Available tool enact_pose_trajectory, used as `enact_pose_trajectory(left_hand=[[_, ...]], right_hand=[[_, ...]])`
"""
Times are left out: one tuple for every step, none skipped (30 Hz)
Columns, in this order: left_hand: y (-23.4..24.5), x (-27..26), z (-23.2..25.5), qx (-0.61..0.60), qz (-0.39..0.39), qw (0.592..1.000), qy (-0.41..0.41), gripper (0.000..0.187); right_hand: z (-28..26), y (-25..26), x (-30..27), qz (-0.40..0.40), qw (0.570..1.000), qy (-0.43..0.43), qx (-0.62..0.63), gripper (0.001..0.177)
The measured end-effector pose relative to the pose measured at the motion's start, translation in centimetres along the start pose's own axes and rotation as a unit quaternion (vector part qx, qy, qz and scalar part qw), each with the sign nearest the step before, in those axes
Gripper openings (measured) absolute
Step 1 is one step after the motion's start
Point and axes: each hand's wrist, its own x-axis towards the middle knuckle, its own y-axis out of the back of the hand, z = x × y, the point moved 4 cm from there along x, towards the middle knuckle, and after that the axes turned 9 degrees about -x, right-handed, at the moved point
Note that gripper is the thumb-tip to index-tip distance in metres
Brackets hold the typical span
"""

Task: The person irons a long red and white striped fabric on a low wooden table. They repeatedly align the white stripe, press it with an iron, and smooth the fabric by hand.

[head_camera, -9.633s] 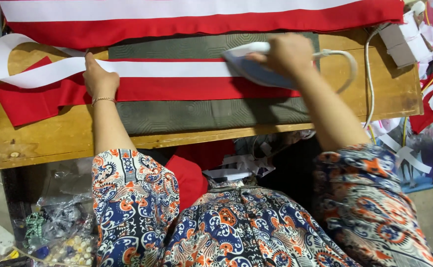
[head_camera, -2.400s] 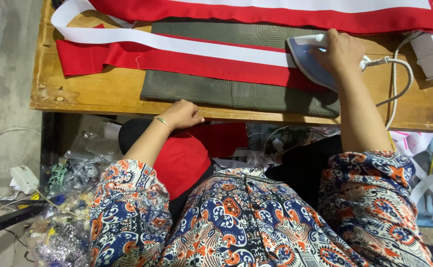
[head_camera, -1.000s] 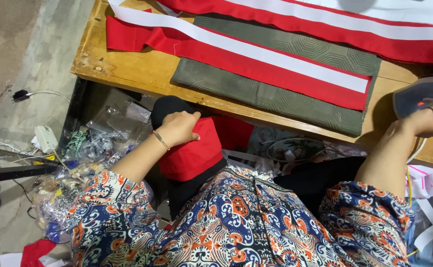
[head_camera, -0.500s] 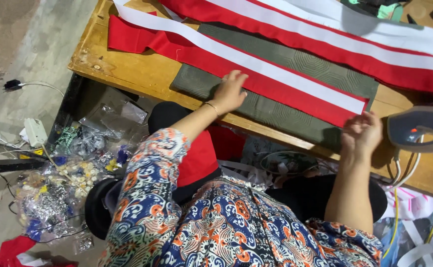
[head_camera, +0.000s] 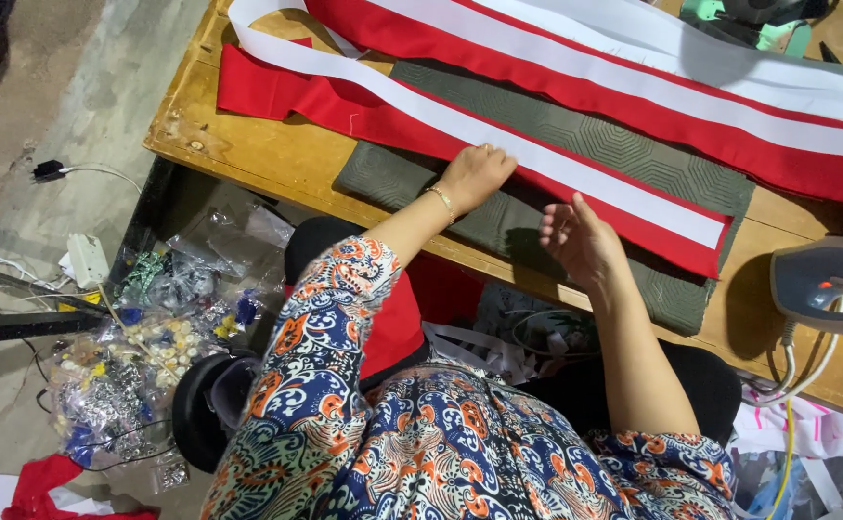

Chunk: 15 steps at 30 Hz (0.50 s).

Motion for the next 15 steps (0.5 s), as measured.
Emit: enact_pose_trajectory(left_hand=[[0.7, 1.5, -0.4, -0.024, 0.006, 0.998, 0.056, 0.005], [1.5, 2.9, -0.7, -0.048, 0.012, 0.992, 0.113, 0.009], [2.5, 4.8, 0.0, -0.048, 0.012, 0.992, 0.116, 0.009], [3.6, 6.6, 0.5, -0.089, 0.024, 0.984, 0.152, 0.005], [4.7, 8.3, 1.0, -0.131, 0.037, 0.973, 0.188, 0.002], [5.3, 9.4, 2.3, -0.129, 0.037, 0.972, 0.191, 0.002], [5.7, 10.6, 3.5, -0.191, 0.036, 0.960, 0.201, 0.004], [6.1, 11.8, 4.7, -0.253, 0.036, 0.944, 0.209, 0.007], [5.9, 11.9, 6.1, -0.252, 0.036, 0.944, 0.211, 0.007], [5.3, 12.0, 7.5, -0.323, 0.016, 0.922, 0.214, 0.011], [4.7, 12.3, 9.1, -0.391, -0.004, 0.895, 0.216, 0.017], [4.0, 11.7, 9.5, -0.393, -0.005, 0.894, 0.215, 0.017], [3.4, 11.1, 10.0, -0.389, -0.008, 0.899, 0.203, 0.021], [2.8, 10.4, 10.5, -0.384, -0.012, 0.903, 0.192, 0.026], [3.6, 9.6, 9.9, -0.384, -0.014, 0.903, 0.192, 0.026]], right_hand=[[0.0, -0.9, -0.3, -0.030, 0.999, -0.017, -0.032, 0.055], [0.1, -1.8, -0.6, -0.060, 0.996, -0.034, -0.064, 0.084], [0.0, -2.0, -0.3, -0.060, 0.995, -0.036, -0.066, 0.084], [-0.3, -2.3, -0.1, -0.071, 0.996, -0.011, -0.050, 0.085], [-0.5, -2.6, 0.1, -0.082, 0.996, 0.013, -0.035, 0.085], [-1.5, -3.4, -0.3, -0.084, 0.996, 0.011, -0.037, 0.085], [-2.9, -4.3, -0.8, -0.108, 0.990, 0.060, -0.071, 0.088], [-4.3, -5.1, -1.3, -0.131, 0.980, 0.110, -0.104, 0.096], [-4.4, -3.7, -0.4, -0.131, 0.980, 0.108, -0.105, 0.096], [-4.7, -1.9, 0.5, -0.099, 0.987, 0.117, -0.049, 0.088], [-5.0, -0.1, 1.4, -0.066, 0.990, 0.125, 0.007, 0.080], [-5.9, -0.6, 1.1, -0.064, 0.990, 0.126, 0.009, 0.080], [-7.3, -0.2, 0.6, 0.035, 0.976, 0.194, 0.092, 0.063], [-8.4, 0.1, -0.1, 0.132, 0.941, 0.258, 0.174, 0.048], [-9.5, 2.3, 0.3, 0.133, 0.941, 0.257, 0.176, 0.048]])
